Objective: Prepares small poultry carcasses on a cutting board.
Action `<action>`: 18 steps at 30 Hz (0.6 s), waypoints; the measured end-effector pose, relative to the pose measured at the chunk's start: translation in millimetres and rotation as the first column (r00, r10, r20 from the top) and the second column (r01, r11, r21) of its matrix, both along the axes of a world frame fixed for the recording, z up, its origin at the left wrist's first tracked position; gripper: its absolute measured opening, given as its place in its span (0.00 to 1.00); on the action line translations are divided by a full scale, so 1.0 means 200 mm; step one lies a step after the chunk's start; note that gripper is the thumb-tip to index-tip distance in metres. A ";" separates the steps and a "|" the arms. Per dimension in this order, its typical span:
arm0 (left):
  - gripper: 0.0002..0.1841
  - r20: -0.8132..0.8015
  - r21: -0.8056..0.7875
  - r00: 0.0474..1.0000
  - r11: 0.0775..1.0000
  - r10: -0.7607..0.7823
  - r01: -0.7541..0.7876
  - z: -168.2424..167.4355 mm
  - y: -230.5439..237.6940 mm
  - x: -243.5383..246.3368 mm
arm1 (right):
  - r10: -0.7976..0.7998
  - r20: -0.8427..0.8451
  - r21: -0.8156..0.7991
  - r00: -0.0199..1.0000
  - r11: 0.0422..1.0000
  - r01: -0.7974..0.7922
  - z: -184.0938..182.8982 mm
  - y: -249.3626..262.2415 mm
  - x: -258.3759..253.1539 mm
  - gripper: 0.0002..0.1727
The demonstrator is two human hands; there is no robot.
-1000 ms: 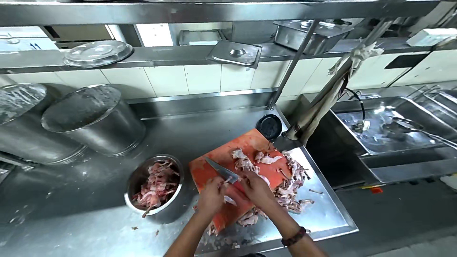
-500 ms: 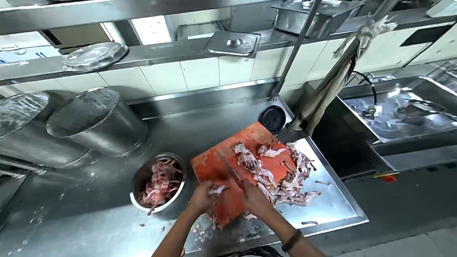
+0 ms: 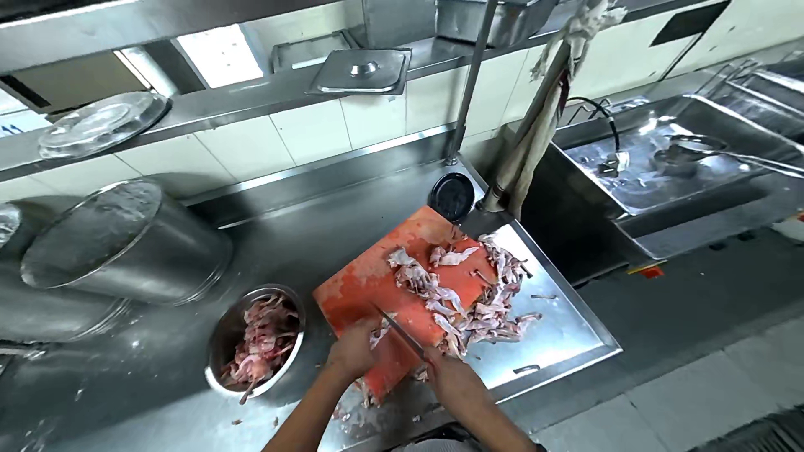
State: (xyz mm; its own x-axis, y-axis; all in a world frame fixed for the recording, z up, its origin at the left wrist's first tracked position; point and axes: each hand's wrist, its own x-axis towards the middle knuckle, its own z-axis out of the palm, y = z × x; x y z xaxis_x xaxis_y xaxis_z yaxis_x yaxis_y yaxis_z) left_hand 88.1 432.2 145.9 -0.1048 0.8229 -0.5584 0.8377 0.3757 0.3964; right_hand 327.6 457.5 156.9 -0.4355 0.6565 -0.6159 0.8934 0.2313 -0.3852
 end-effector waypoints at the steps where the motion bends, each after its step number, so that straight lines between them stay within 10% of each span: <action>1: 0.25 -0.008 0.011 1.000 1.000 0.001 -0.001 0.01 0.03 0.04 | -0.032 0.040 0.034 0.999 0.999 0.031 0.01 0.01 0.01 0.25; 18: 0.16 0.023 0.339 1.000 0.941 0.015 -0.022 -0.15 0.16 0.16 | -0.019 0.157 0.026 0.987 1.000 0.015 0.06 -0.06 0.05 0.27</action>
